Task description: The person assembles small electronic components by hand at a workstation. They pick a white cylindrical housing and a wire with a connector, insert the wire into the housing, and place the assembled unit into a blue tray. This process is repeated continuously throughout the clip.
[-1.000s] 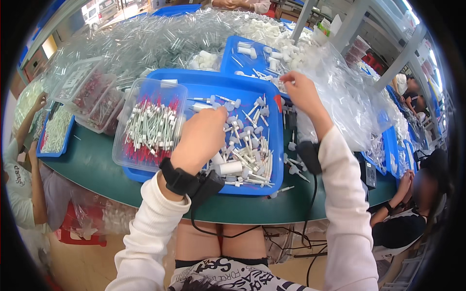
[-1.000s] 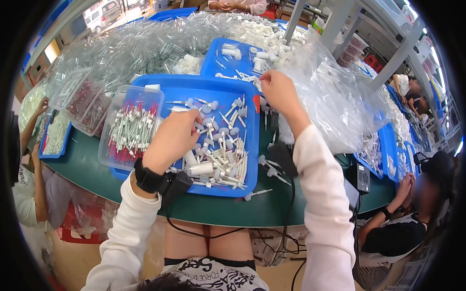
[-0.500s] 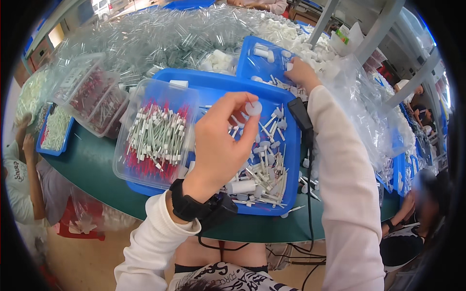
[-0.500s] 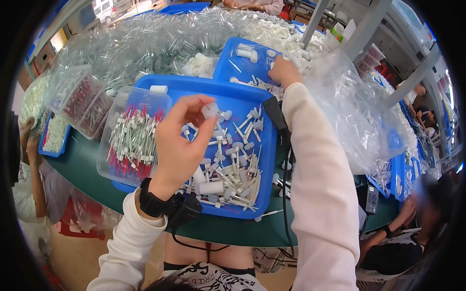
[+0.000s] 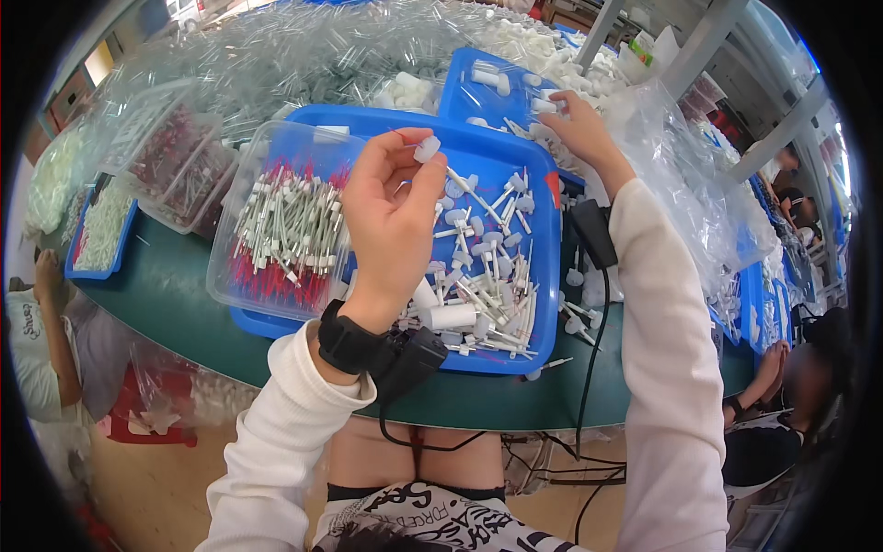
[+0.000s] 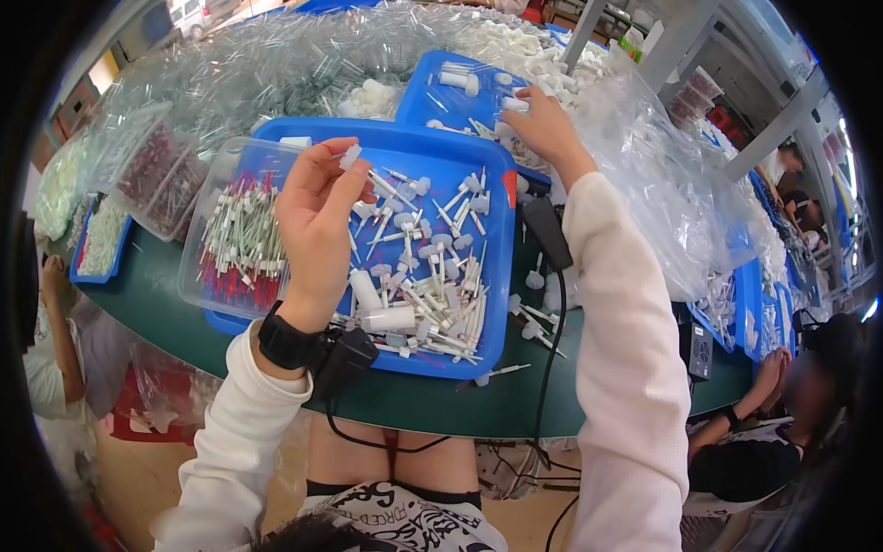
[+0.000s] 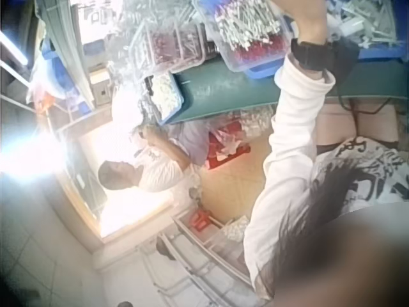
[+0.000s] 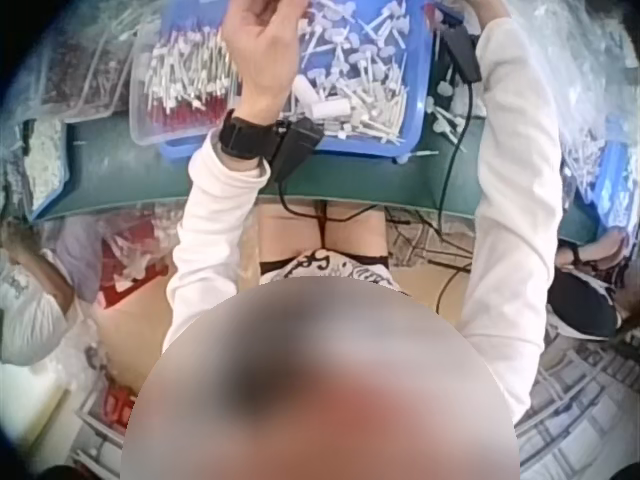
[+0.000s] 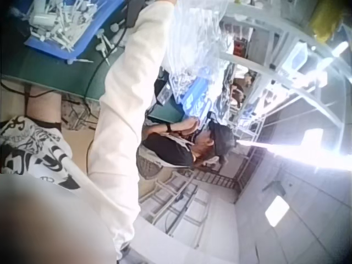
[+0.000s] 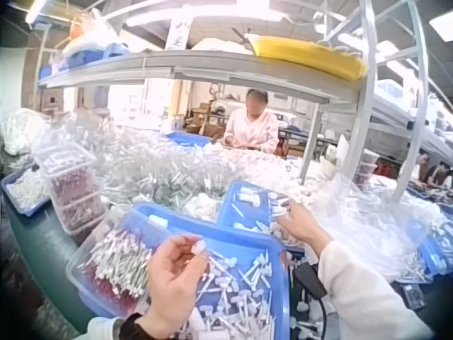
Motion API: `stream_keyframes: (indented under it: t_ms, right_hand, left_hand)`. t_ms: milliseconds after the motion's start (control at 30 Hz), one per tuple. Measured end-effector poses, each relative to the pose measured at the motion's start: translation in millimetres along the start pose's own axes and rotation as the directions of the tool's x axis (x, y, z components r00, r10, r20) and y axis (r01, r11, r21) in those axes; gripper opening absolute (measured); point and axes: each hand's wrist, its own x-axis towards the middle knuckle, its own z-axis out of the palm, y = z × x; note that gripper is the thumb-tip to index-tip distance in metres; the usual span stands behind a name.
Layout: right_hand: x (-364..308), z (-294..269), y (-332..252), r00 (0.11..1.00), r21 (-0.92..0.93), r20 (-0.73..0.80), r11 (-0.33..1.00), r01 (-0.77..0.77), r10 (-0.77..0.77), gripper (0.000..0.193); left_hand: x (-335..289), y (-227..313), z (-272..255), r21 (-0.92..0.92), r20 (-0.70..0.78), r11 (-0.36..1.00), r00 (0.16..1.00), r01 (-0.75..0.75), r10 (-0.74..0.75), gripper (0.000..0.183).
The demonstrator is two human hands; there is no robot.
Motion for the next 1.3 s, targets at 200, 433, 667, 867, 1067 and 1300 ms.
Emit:
stream_keyframes:
  t_ms: [200, 433, 667, 867, 1067, 1300]
  right_hand:
    - [19.0, 4.7, -12.0, 0.837, -0.138, 0.543, 0.990, 0.002, 0.074, 0.038]
    - [9.1, 8.3, 4.0, 0.906, -0.101, 0.409, 0.981, 0.165, -0.111, 0.020]
    - [3.0, 8.3, 12.5, 0.965, -0.135, 0.164, 0.964, 0.228, -0.205, 0.017]
    - [-39.2, -58.3, -55.1, 0.936, 0.110, -0.197, 0.942, 0.317, -0.292, 0.017]
    - [-146.1, -70.5, -122.9, 0.979, 0.413, 0.204, 0.904, -0.114, 0.030, 0.019]
    - [-161.8, -57.7, -101.2, 0.986, 0.896, 0.056, 0.428, -0.118, 0.155, 0.019]
  left_hand:
    - [0.4, -1.7, -1.7, -0.017, 0.008, 1.000, 1.000, 0.015, -0.015, 0.022]
    - [-1.4, 1.4, -0.2, -0.148, 0.080, 0.980, 0.989, 0.133, -0.122, 0.030]
    - [-1.0, -5.2, 0.8, -0.168, 0.154, 0.953, 0.962, 0.252, -0.227, 0.032]
    - [-1.1, -7.9, 5.6, -0.210, 0.111, 0.948, 0.969, 0.239, -0.219, 0.030]
    - [-1.6, 2.0, -0.2, -0.177, 0.056, 0.966, 0.981, 0.191, -0.184, 0.027]
    - [-3.4, 1.3, -0.5, -0.280, 0.300, 0.909, 0.928, 0.308, -0.221, 0.026]
